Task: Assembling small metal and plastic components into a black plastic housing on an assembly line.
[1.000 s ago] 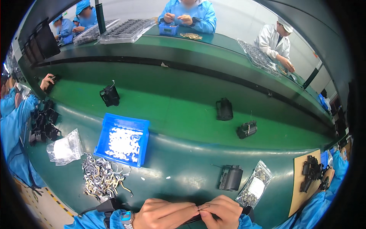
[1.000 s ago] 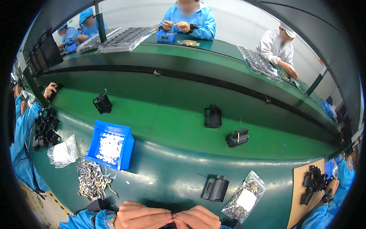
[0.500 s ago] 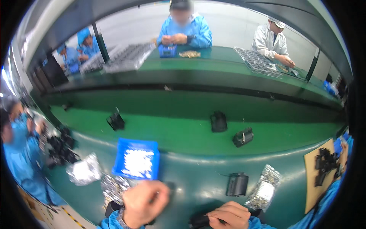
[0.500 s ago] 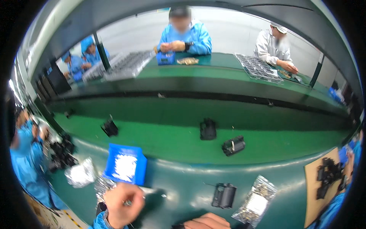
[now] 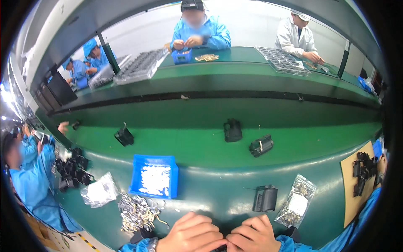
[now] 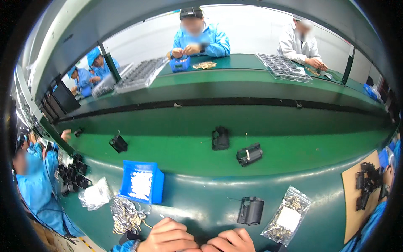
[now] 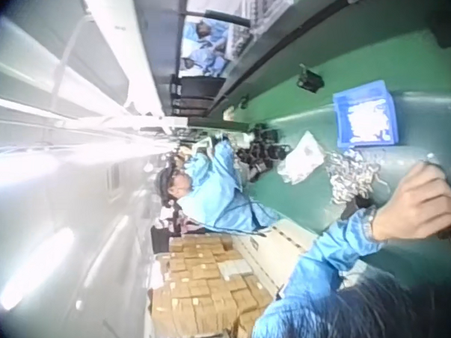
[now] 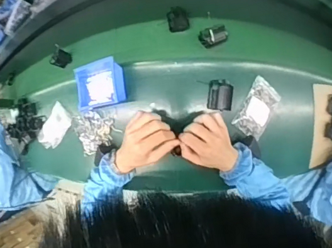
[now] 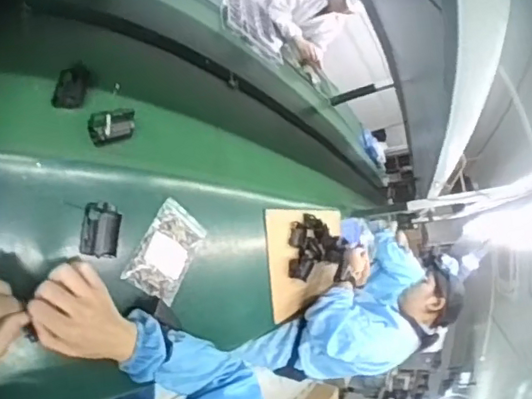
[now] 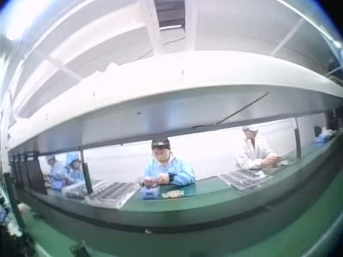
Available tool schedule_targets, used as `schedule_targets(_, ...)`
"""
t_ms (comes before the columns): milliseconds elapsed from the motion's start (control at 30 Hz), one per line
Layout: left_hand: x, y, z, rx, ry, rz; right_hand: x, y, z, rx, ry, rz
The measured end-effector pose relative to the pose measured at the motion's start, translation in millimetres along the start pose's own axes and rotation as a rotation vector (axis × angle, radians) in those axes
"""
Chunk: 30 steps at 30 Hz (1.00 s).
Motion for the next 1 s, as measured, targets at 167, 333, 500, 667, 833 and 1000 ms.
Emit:
schedule_targets(167,-9,-3,19,0.025,-0.266,0.096,0,1,-11,-0.054,0.140,-0.081)
schedule_targets(333,-13,-4,18,0.140,-0.357,0.014,4,-3,-15,-0.198,0.579,-0.105)
schedule_targets(500,-29,-19,31,0.076,-0.417,0.045,6,-7,-16,-0.254,0.723,-0.103)
schedule_targets(667,-13,-11,39,0.117,-0.322,0.053,23,2,-26,-0.217,0.769,-0.009)
schedule_targets(833,-38,-33,40,0.071,-0.155,0.365,23,-10,-52,-0.061,0.684,0.200)
schedule_targets(1000,-51,-35,42,0.020,-0.157,0.283,32,16,-35,0.037,0.669,0.265)
Point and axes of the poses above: each hand's wrist, its own y-axis towards the middle knuckle, its own x-axis out of the back of the hand, z = x × y, the point moved 2 cm from there along y, towards the middle knuckle, and after that the axes turned 7 degrees about x, right-handed, at the moved point
